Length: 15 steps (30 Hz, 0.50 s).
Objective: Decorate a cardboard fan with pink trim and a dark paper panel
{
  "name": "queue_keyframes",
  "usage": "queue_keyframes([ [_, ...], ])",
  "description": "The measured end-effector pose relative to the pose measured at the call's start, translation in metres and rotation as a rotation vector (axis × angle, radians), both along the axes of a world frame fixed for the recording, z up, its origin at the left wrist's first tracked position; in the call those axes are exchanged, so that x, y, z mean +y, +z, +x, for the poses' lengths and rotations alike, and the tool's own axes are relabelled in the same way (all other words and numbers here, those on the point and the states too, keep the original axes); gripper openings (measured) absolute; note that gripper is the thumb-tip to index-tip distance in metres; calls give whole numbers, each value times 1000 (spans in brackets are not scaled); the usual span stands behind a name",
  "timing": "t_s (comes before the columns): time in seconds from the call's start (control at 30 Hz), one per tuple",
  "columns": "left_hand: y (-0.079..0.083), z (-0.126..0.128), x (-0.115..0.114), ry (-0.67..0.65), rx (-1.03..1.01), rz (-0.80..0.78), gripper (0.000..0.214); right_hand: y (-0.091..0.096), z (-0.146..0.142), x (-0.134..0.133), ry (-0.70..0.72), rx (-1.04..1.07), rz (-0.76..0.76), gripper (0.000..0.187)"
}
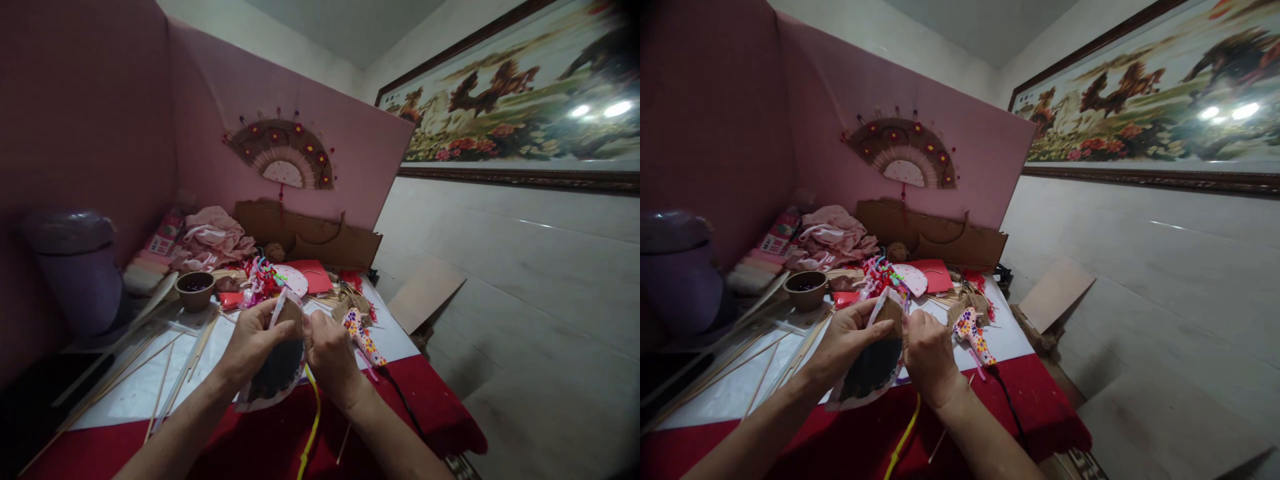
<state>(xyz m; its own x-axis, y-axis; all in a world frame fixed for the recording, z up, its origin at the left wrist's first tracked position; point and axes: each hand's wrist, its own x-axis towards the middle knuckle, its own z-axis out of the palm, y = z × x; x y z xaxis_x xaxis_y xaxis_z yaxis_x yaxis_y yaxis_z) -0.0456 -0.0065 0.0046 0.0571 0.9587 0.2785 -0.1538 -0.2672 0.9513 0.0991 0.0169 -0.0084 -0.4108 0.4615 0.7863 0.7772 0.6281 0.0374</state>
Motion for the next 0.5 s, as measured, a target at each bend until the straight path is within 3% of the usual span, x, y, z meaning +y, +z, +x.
queue_keyframes([
  [0.1,-1,1,1,25,16,9,25,2,-1,-4,-55,-68,21,30],
  [0.2,-1,1,2,-4,-40,-5,27,5,-1,-7,30,98,-115,30],
  [0.27,-1,0,1,-46,-93,-18,29,7,0,-6,152,390,-362,31],
  [0.37,0,0,0,-97,-134,-36,36,13,1,-2,375,849,-909,31],
  [0.43,0,0,-1,-125,-141,-41,39,17,1,2,515,1011,-1236,29],
  [0.5,-1,1,-1,-160,-138,-32,40,19,1,4,590,1078,-1434,28],
])
